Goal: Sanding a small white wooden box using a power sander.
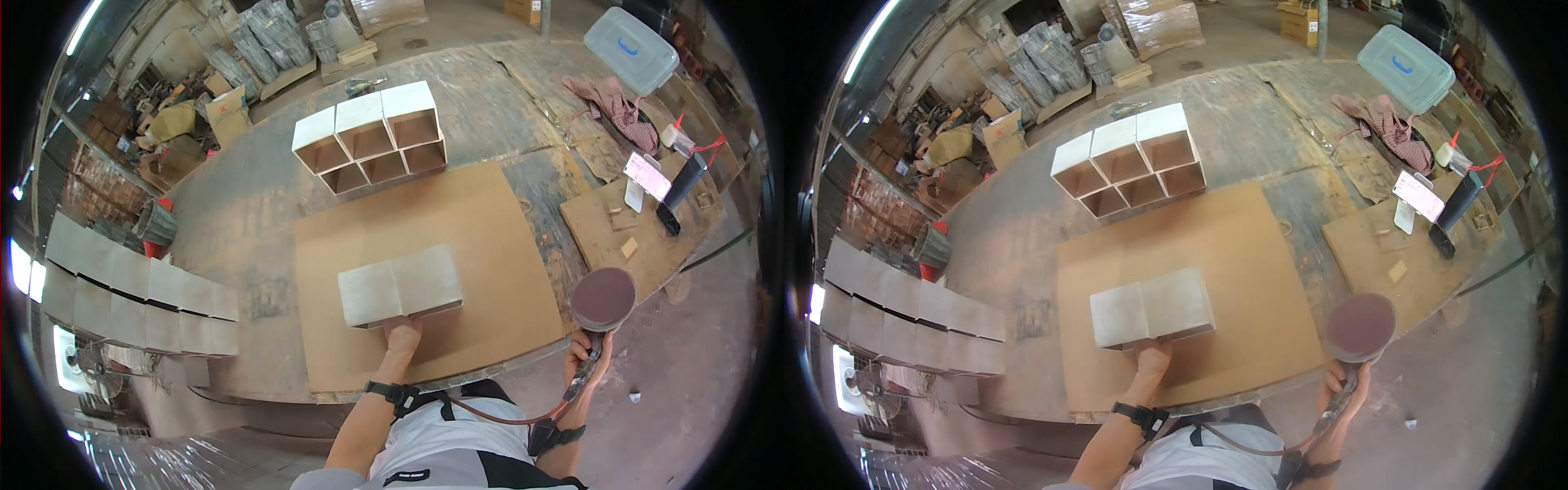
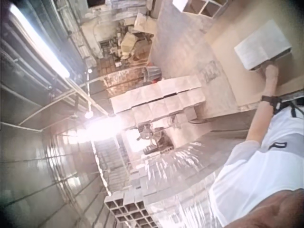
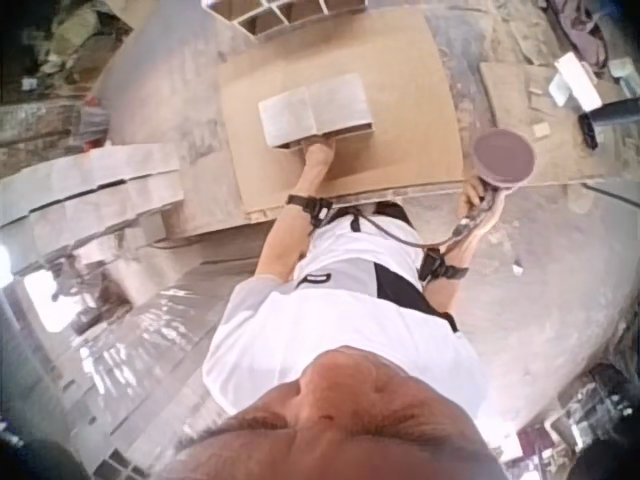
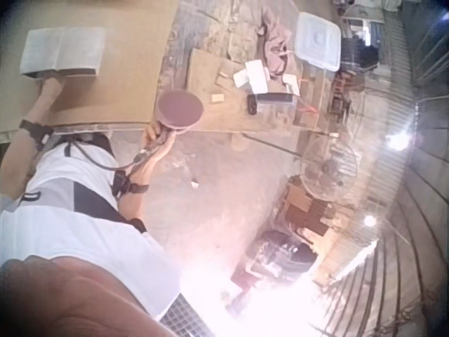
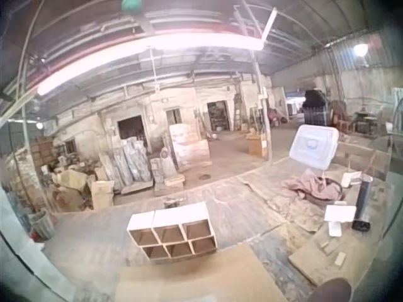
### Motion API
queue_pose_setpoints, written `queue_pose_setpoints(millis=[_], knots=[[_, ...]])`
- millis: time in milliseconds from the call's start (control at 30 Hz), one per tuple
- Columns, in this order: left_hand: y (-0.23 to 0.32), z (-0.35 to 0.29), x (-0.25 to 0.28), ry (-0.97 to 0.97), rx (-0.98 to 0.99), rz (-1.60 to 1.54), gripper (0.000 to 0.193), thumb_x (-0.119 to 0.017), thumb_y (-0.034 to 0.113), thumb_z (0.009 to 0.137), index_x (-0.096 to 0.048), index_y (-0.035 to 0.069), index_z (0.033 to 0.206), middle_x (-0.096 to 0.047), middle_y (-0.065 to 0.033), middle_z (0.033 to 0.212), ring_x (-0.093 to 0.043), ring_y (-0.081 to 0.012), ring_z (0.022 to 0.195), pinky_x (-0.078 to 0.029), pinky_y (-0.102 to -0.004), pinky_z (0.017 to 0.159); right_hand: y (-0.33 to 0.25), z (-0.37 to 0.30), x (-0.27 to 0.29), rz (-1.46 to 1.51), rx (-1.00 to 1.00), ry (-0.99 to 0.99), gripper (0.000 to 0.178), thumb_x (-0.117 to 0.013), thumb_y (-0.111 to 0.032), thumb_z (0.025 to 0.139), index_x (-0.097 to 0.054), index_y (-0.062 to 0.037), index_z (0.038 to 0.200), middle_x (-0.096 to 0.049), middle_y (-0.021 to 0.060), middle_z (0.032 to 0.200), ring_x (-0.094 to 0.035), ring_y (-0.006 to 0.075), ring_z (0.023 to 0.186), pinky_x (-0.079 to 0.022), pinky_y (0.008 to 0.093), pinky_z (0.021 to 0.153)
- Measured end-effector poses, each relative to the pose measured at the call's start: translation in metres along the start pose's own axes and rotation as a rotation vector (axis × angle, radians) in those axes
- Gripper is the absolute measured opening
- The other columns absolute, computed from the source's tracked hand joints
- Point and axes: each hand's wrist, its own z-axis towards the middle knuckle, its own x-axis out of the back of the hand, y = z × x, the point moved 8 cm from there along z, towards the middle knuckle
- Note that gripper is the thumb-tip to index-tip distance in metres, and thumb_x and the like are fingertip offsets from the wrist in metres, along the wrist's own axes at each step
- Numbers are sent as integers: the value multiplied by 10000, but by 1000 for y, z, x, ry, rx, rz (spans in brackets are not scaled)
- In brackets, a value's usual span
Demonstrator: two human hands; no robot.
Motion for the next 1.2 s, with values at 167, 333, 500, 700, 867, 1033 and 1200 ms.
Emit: queue_pose_setpoints(millis=[167, 333, 500, 700, 867, 1033, 1200], knots=[[23, -11, 38, 227, -45, 200, 342, -610, 253, 823, -611, -45, 991, -628, -220, 979, -572, -373, 964, -423, -437, 884, 0, 9, 10, 31, -36, 113, 284, -555, -203, 895, -470, -44, 1115, -495, 62, 971, -399, 127, 688, -371, 195, 467], [28, -1, 32, 164, -73, -1085, 284, -551, 156, 878, -570, -10, 1109, -590, -163, 1170, -568, -278, 1081, -465, -423, 905, -15, 17, 5, -41, -48, 121, 289, -568, -208, 885, -474, -47, 1104, -499, 63, 963, -405, 123, 681, -369, 195, 458], [93, -20, 14, -374, 147, -2754, 342, -501, 135, 891, -512, 4, 1207, -583, -141, 1187, -562, -260, 1097, -505, -445, 899, -18, 22, -9, -476, -110, 261, 417, -648, -238, 813, -460, -57, 1138, -510, 51, 899, -448, 112, 656, -386, 193, 440], [77, -23, -58, -185, 146, -3212, 338, -526, 147, 855, -540, 18, 1167, -586, -139, 1187, -580, -270, 1073, -507, -495, 884, -9, 27, -48, -690, -223, 147, 317, -685, -192, 782, -523, -60, 1020, -557, 53, 822, -497, 118, 627, -397, 202, 421], [77, -21, -56, -219, 150, -3236, 315, -548, 213, 860, -571, 29, 1115, -634, -103, 1111, -604, -271, 1013, -512, -458, 848, 9, 21, -60, -761, -229, 131, 361, -698, -187, 767, -517, -63, 1054, -570, 58, 850, -507, 122, 636, -403, 209, 424], [45, -74, -51, -417, 468, -2847, 346, -610, 302, 851, -588, 18, 1048, -638, -113, 959, -597, -265, 875, -505, -395, 760, 28, 21, -82, -938, -200, 20, 586, -712, -200, 716, -423, -75, 1210, -548, 72, 851, -517, 129, 567, -413, 211, 410], [18, -89, 43, 239, 280, -779, 546, -649, 438, 814, -579, -72, 997, -574, -212, 1051, -542, -321, 990, -437, -418, 872, 50, 21, -139, -1350, -150, -136, 919, -640, -13, 665, -182, -72, 1460, -569, 102, 966, -556, 139, 653, -458, 241, 528]])
